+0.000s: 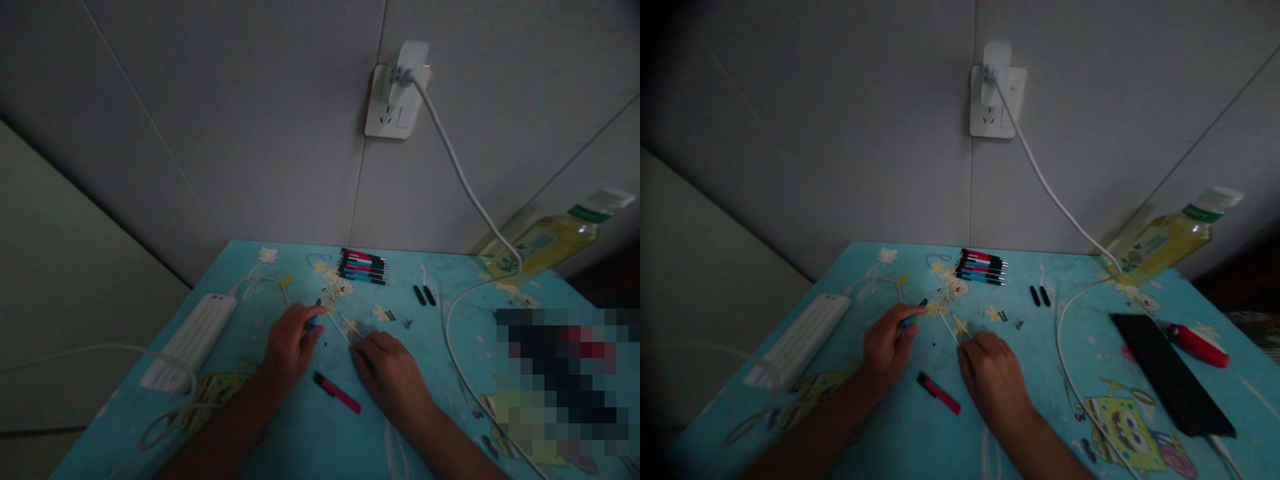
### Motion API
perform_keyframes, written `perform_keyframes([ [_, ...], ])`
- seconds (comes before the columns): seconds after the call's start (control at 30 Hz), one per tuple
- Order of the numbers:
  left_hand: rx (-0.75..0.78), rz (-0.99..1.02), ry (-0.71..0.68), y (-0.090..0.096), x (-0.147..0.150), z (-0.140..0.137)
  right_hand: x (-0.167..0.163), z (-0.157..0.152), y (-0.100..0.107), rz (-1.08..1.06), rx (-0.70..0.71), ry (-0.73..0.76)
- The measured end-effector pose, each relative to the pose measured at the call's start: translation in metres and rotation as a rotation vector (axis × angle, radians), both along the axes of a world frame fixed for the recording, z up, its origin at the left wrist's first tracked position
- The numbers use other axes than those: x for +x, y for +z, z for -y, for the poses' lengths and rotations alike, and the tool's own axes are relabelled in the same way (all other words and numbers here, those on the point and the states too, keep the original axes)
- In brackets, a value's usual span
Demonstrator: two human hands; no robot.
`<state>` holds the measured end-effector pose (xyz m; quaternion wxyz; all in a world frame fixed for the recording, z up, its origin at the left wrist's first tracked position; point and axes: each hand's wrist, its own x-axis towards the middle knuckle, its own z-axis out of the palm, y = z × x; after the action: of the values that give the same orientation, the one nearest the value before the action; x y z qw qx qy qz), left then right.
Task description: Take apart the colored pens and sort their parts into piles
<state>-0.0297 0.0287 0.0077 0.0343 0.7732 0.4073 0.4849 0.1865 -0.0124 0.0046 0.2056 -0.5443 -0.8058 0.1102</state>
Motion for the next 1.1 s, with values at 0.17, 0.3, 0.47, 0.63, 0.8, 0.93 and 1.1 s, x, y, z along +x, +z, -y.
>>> perform_keyframes([
  [0.17, 0.046, 0.011, 0.056, 0.002, -0.003, 0.002, -0.002, 0.0, 0.001, 0.047, -0.029, -0.021],
  [0.3, 0.021, 0.049, 0.067, 0.003, -0.002, 0.003, -0.004, 0.001, 0.001, 0.075, -0.024, -0.038],
  [0.47, -0.01, 0.076, 0.02, 0.005, 0.0, 0.002, -0.007, 0.002, -0.003, 0.104, -0.034, -0.053],
  [0.63, -0.055, 0.035, -0.033, 0.006, 0.003, 0.001, -0.009, 0.001, -0.007, 0.1, -0.004, -0.103],
  [0.8, -0.153, -0.07, -0.098, 0.001, 0.008, 0.0, 0.001, -0.003, 0.0, -0.132, -0.01, -0.179],
  [0.93, -0.259, -0.158, -0.138, -0.007, 0.011, -0.001, 0.007, -0.002, 0.009, -0.346, -0.045, -0.22],
  [1.1, -0.409, -0.261, -0.188, -0.008, 0.014, 0.001, 0.0, 0.004, 0.014, -0.517, 0.027, -0.12],
])
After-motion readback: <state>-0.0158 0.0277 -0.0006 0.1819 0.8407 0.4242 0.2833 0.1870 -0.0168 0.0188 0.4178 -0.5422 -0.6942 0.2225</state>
